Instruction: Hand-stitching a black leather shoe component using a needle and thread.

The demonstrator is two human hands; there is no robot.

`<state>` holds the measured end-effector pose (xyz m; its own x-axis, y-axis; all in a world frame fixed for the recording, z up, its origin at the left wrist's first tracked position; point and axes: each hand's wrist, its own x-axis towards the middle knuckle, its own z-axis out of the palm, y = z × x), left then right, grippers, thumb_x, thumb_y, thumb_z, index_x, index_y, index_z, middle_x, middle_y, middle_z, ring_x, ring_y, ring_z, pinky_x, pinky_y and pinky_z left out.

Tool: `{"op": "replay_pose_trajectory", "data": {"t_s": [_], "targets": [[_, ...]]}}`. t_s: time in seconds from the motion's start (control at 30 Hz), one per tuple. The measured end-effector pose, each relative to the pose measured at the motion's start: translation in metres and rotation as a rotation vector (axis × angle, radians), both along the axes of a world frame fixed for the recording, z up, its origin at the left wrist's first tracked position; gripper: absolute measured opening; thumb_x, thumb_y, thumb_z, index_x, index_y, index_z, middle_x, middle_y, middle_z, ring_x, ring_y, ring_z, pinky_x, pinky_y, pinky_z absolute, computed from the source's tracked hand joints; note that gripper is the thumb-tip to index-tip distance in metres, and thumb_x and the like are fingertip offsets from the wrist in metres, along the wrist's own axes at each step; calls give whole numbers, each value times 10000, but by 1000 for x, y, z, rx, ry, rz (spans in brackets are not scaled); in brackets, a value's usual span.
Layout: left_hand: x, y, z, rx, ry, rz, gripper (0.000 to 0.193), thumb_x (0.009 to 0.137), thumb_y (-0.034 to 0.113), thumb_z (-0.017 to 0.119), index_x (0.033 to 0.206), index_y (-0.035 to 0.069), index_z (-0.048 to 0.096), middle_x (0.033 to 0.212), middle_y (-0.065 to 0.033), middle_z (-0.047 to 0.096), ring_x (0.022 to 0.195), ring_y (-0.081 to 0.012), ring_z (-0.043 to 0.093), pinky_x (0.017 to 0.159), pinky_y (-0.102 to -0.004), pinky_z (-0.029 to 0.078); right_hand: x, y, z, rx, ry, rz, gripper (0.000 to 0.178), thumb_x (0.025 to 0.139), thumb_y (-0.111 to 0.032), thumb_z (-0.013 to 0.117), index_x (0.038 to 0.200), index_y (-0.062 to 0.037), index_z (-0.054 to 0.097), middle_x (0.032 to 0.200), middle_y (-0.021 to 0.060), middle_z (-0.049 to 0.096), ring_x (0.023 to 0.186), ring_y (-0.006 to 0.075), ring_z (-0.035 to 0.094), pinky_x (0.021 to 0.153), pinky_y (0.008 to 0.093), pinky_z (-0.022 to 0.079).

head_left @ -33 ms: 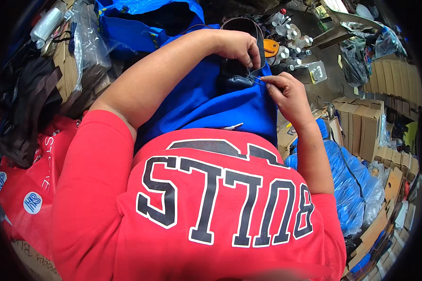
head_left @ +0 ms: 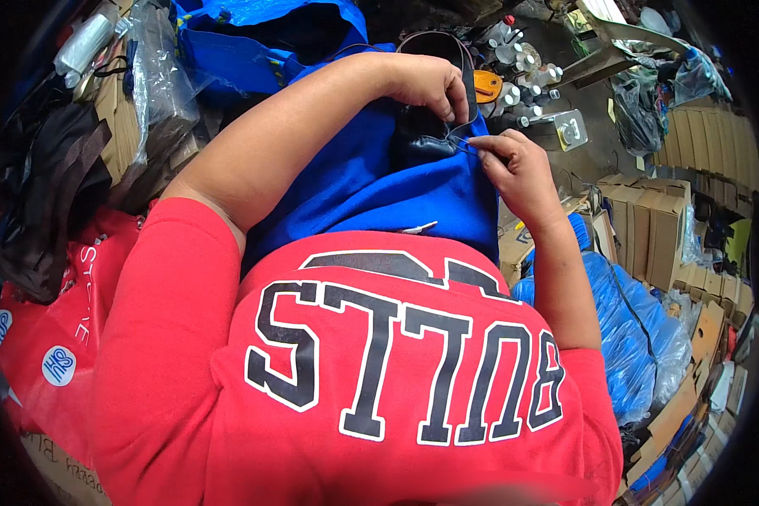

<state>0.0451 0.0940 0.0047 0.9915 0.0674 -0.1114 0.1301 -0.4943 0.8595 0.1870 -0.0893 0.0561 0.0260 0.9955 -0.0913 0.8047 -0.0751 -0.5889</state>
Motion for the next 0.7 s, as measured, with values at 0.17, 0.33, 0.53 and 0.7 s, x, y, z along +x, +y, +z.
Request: {"op": "replay_pose_trajectory", "data": {"t_s": [0.17,0.33,0.53,0.7], "targets": [[1,-2,3,-28,19,7,239,759,123,689,994,115,727,870,-52,565,919,-193,524,853,-292,417,-5,0,-4,27,11,-18,210,789,-66,625,981,-95,704,744,93,575,699,236,598,663,313,472],[5,-5,4,-39,31,10,227,759,131,694,983,120,730,875,-46,560,913,-193,524,851,-293,419,3,1,-13,57,61,14,202,793,-62,646,984,-92,704,767,79,581,691,192,585,659,293,466],[16,-5,-1,-49,-4,-89,271,738,150,732,1009,140,722,961,-58,541,969,-214,510,895,-296,399,40,4,-34,-188,476,4,213,849,-60,629,1051,-69,696,871,-5,537,846,87,505,747,219,396],[13,-3,1,18,-10,-128,304,712,137,752,1015,144,720,995,-64,533,1020,-224,493,918,-296,384,44,9,-43,-261,638,-13,211,844,-82,648,1047,-51,696,894,-5,546,867,87,506,779,218,392]]}}
